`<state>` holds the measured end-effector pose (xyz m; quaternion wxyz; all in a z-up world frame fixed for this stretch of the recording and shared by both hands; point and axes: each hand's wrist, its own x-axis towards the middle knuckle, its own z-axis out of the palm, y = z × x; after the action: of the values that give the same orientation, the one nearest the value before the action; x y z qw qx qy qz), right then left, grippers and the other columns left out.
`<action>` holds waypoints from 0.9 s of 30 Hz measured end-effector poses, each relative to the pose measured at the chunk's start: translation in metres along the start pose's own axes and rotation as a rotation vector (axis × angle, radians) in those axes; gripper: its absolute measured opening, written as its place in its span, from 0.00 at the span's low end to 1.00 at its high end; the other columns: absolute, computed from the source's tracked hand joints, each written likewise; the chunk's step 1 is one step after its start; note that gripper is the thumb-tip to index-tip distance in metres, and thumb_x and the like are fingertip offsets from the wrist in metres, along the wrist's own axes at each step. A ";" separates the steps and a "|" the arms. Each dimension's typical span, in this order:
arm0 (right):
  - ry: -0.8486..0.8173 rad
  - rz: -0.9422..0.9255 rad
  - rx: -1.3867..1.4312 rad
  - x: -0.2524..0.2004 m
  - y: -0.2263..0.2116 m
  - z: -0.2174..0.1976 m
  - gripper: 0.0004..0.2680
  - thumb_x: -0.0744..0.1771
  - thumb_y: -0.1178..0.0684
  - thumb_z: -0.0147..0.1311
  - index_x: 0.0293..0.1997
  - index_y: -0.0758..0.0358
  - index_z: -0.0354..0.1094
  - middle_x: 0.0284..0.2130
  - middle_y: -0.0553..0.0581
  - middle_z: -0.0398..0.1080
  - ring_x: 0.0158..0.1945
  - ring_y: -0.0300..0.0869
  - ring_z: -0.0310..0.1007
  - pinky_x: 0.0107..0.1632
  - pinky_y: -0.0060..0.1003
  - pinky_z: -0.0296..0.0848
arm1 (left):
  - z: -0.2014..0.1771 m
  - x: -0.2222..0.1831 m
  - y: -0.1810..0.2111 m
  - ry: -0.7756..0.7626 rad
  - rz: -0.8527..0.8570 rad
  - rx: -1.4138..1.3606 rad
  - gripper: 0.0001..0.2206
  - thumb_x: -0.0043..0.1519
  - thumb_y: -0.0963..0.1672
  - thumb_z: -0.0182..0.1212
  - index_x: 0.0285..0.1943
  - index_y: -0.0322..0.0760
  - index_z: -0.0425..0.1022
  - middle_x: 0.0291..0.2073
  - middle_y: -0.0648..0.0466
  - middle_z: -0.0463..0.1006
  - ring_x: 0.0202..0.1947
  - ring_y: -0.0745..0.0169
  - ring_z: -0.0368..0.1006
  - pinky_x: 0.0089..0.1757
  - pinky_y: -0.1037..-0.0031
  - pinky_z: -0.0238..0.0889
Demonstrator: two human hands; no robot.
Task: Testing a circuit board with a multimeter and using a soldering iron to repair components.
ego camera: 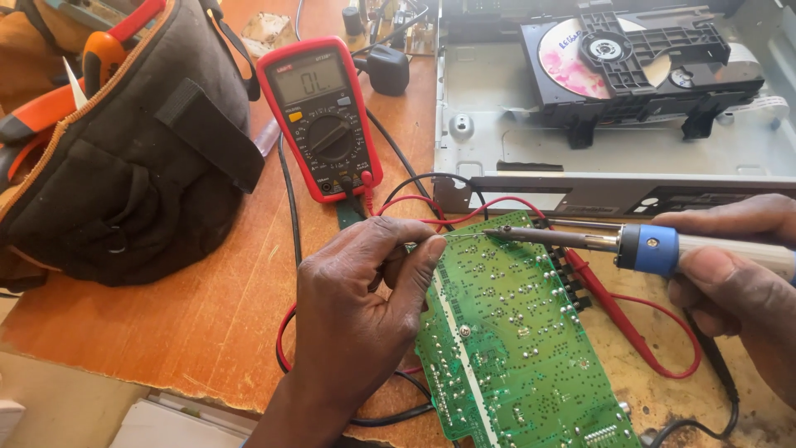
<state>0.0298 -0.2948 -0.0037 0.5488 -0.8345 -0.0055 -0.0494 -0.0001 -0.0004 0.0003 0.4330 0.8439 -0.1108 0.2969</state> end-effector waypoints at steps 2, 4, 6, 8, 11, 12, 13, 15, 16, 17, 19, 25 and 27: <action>-0.020 -0.019 0.115 0.001 0.003 0.001 0.14 0.68 0.57 0.47 0.57 0.76 0.68 0.24 0.76 0.69 0.20 0.51 0.59 0.20 0.36 0.51 | 0.000 0.000 0.001 -0.003 0.004 -0.003 0.03 0.64 0.42 0.63 0.37 0.40 0.78 0.22 0.59 0.73 0.22 0.68 0.66 0.32 0.74 0.64; -0.018 -0.025 0.123 0.002 0.006 0.000 0.14 0.68 0.56 0.48 0.56 0.76 0.69 0.24 0.74 0.69 0.21 0.50 0.62 0.20 0.35 0.52 | 0.000 0.000 0.001 -0.004 0.002 -0.002 0.03 0.63 0.42 0.63 0.37 0.40 0.79 0.23 0.59 0.74 0.22 0.68 0.66 0.33 0.75 0.64; -0.015 -0.030 0.131 0.003 0.007 0.000 0.13 0.68 0.55 0.48 0.54 0.75 0.69 0.25 0.73 0.69 0.23 0.49 0.64 0.20 0.35 0.53 | 0.000 0.000 0.001 -0.005 -0.001 -0.002 0.03 0.63 0.42 0.63 0.37 0.40 0.79 0.23 0.59 0.75 0.22 0.68 0.67 0.33 0.75 0.65; -0.020 -0.041 0.154 0.004 0.007 0.001 0.13 0.67 0.55 0.49 0.53 0.76 0.69 0.31 0.72 0.73 0.24 0.48 0.64 0.19 0.33 0.53 | 0.001 0.000 0.001 0.002 0.014 0.011 0.03 0.63 0.42 0.63 0.37 0.39 0.79 0.25 0.59 0.77 0.24 0.68 0.70 0.34 0.74 0.66; -0.027 -0.037 0.134 0.004 0.005 -0.001 0.13 0.68 0.55 0.49 0.52 0.76 0.71 0.24 0.73 0.69 0.22 0.49 0.64 0.20 0.33 0.54 | 0.001 0.000 0.002 0.010 0.023 0.016 0.02 0.63 0.42 0.63 0.37 0.39 0.78 0.24 0.58 0.76 0.23 0.67 0.69 0.33 0.74 0.66; -0.027 -0.037 0.135 0.004 0.004 0.000 0.13 0.68 0.55 0.49 0.52 0.76 0.71 0.24 0.73 0.69 0.22 0.49 0.64 0.20 0.33 0.54 | 0.002 0.000 0.002 0.010 0.023 0.017 0.02 0.63 0.42 0.63 0.37 0.39 0.78 0.24 0.58 0.76 0.23 0.67 0.69 0.33 0.74 0.66; -0.013 -0.026 0.120 0.003 0.004 0.001 0.13 0.68 0.55 0.49 0.53 0.76 0.71 0.23 0.73 0.69 0.22 0.49 0.63 0.20 0.33 0.54 | 0.002 0.000 0.001 0.007 0.032 0.022 0.03 0.64 0.42 0.63 0.37 0.39 0.78 0.25 0.58 0.77 0.24 0.66 0.70 0.33 0.73 0.66; -0.001 -0.016 0.106 0.004 0.004 0.002 0.13 0.68 0.55 0.48 0.53 0.76 0.70 0.23 0.74 0.69 0.21 0.49 0.62 0.20 0.33 0.53 | 0.002 0.000 0.001 0.006 0.041 0.030 0.03 0.64 0.42 0.62 0.37 0.39 0.78 0.25 0.58 0.78 0.25 0.64 0.71 0.34 0.72 0.66; -0.007 -0.010 0.115 0.005 0.005 0.001 0.13 0.68 0.55 0.48 0.52 0.77 0.70 0.25 0.75 0.70 0.22 0.50 0.63 0.19 0.35 0.53 | 0.002 0.000 0.001 0.001 0.045 0.036 0.03 0.64 0.42 0.62 0.37 0.39 0.78 0.25 0.58 0.78 0.25 0.64 0.71 0.34 0.72 0.66; -0.012 -0.004 0.125 0.006 0.005 0.000 0.13 0.68 0.55 0.48 0.52 0.78 0.70 0.26 0.76 0.71 0.23 0.52 0.64 0.19 0.36 0.53 | 0.002 0.000 0.001 -0.004 0.048 0.043 0.03 0.64 0.42 0.62 0.37 0.39 0.78 0.26 0.58 0.78 0.25 0.64 0.71 0.34 0.71 0.66; -0.007 0.010 0.113 0.005 0.003 0.000 0.13 0.68 0.55 0.48 0.52 0.77 0.71 0.26 0.75 0.70 0.23 0.51 0.65 0.20 0.36 0.53 | 0.003 0.000 0.001 -0.005 0.053 0.047 0.03 0.64 0.42 0.62 0.37 0.39 0.78 0.27 0.58 0.79 0.25 0.64 0.72 0.35 0.71 0.67; -0.006 0.010 0.111 0.004 0.002 0.001 0.13 0.68 0.55 0.49 0.52 0.77 0.71 0.24 0.75 0.69 0.23 0.51 0.64 0.20 0.35 0.54 | 0.002 0.000 0.002 -0.014 0.049 0.047 0.03 0.64 0.43 0.62 0.37 0.40 0.78 0.26 0.58 0.78 0.25 0.63 0.71 0.35 0.71 0.66; 0.000 0.005 0.101 0.004 0.002 0.002 0.13 0.68 0.55 0.49 0.52 0.77 0.71 0.23 0.75 0.69 0.22 0.51 0.63 0.20 0.35 0.53 | 0.002 0.000 0.002 -0.015 0.048 0.045 0.04 0.64 0.43 0.62 0.37 0.39 0.77 0.26 0.57 0.78 0.24 0.63 0.71 0.34 0.71 0.66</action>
<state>0.0340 -0.2940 -0.0057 0.5903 -0.8057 -0.0059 -0.0475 0.0000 -0.0028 0.0004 0.4060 0.8526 -0.1276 0.3032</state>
